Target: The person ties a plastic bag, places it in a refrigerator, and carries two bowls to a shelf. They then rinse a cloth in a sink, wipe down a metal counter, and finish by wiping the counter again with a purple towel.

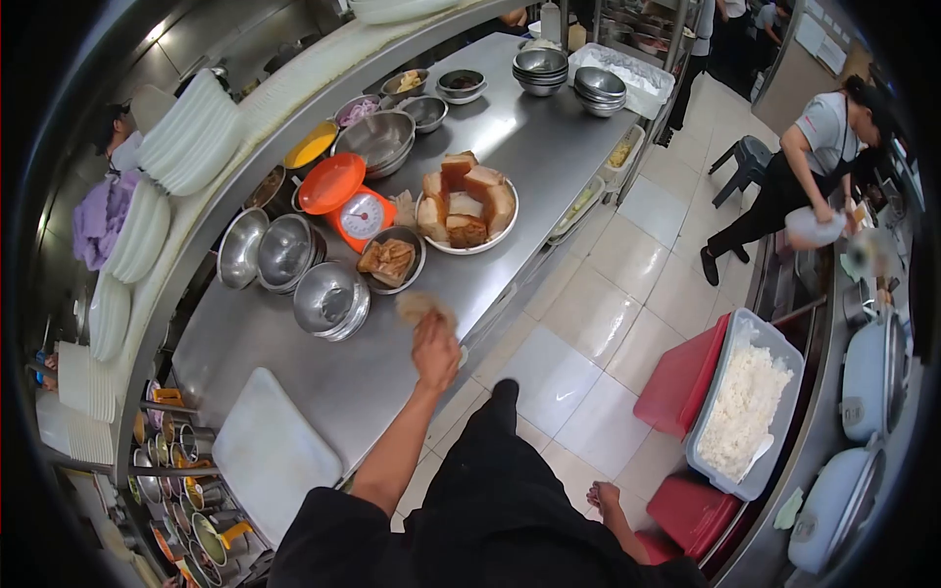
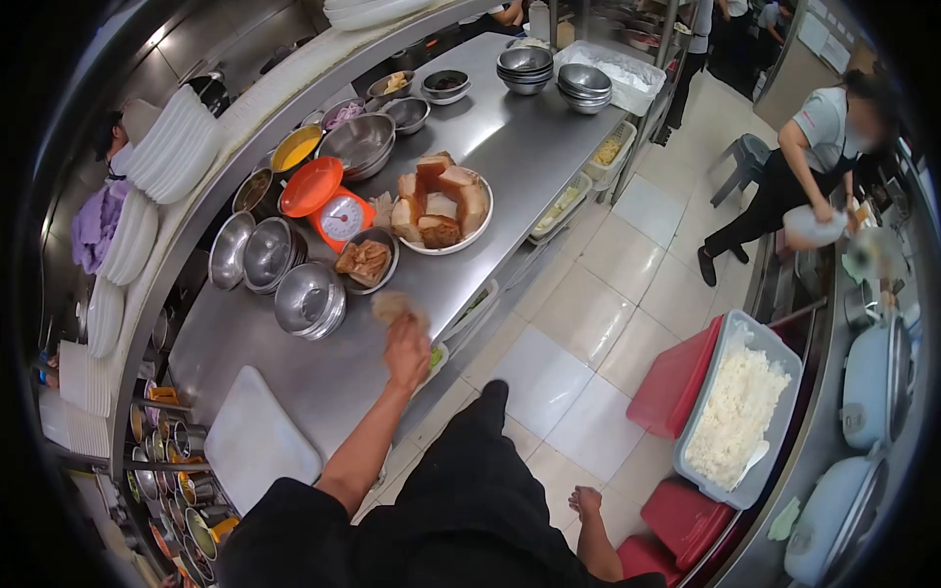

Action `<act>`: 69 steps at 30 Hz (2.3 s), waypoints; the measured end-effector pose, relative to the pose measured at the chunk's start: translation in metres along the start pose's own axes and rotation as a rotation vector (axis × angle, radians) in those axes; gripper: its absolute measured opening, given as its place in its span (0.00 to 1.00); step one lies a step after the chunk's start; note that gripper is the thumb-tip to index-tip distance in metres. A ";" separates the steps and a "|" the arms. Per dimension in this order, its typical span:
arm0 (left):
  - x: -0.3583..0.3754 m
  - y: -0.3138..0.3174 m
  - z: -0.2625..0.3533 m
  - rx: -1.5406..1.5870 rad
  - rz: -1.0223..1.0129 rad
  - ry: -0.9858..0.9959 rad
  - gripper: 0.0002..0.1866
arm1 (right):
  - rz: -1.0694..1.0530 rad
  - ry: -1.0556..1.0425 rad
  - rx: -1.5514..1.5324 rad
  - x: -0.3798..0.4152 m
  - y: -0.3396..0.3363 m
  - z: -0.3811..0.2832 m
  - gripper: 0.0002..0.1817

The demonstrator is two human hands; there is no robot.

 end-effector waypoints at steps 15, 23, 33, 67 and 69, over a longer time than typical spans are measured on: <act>-0.273 0.179 0.118 0.056 0.043 -0.237 0.20 | 0.084 0.085 -0.148 0.009 0.028 -0.120 0.08; -0.473 0.244 0.076 -0.115 0.191 -0.260 0.25 | 0.235 0.076 -0.341 0.016 0.016 -0.161 0.11; -0.549 0.335 0.118 0.283 -0.263 0.017 0.11 | 0.204 0.178 -0.303 0.037 0.014 -0.139 0.09; 0.510 -0.158 0.029 1.904 1.381 -0.710 0.17 | -0.686 0.111 0.910 0.001 0.196 -0.131 0.09; 0.551 -0.214 0.063 2.427 1.559 0.068 0.21 | -0.698 0.097 1.068 0.020 0.229 -0.088 0.09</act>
Point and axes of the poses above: each hand's wrist, its own x-axis away from the middle knuckle, its own y-axis out of the palm, z = x × y, the point moved 8 cm from there along -x, towards the middle knuckle, and after that the axes turned 10 degrees about -z, right-handed, at the moved point
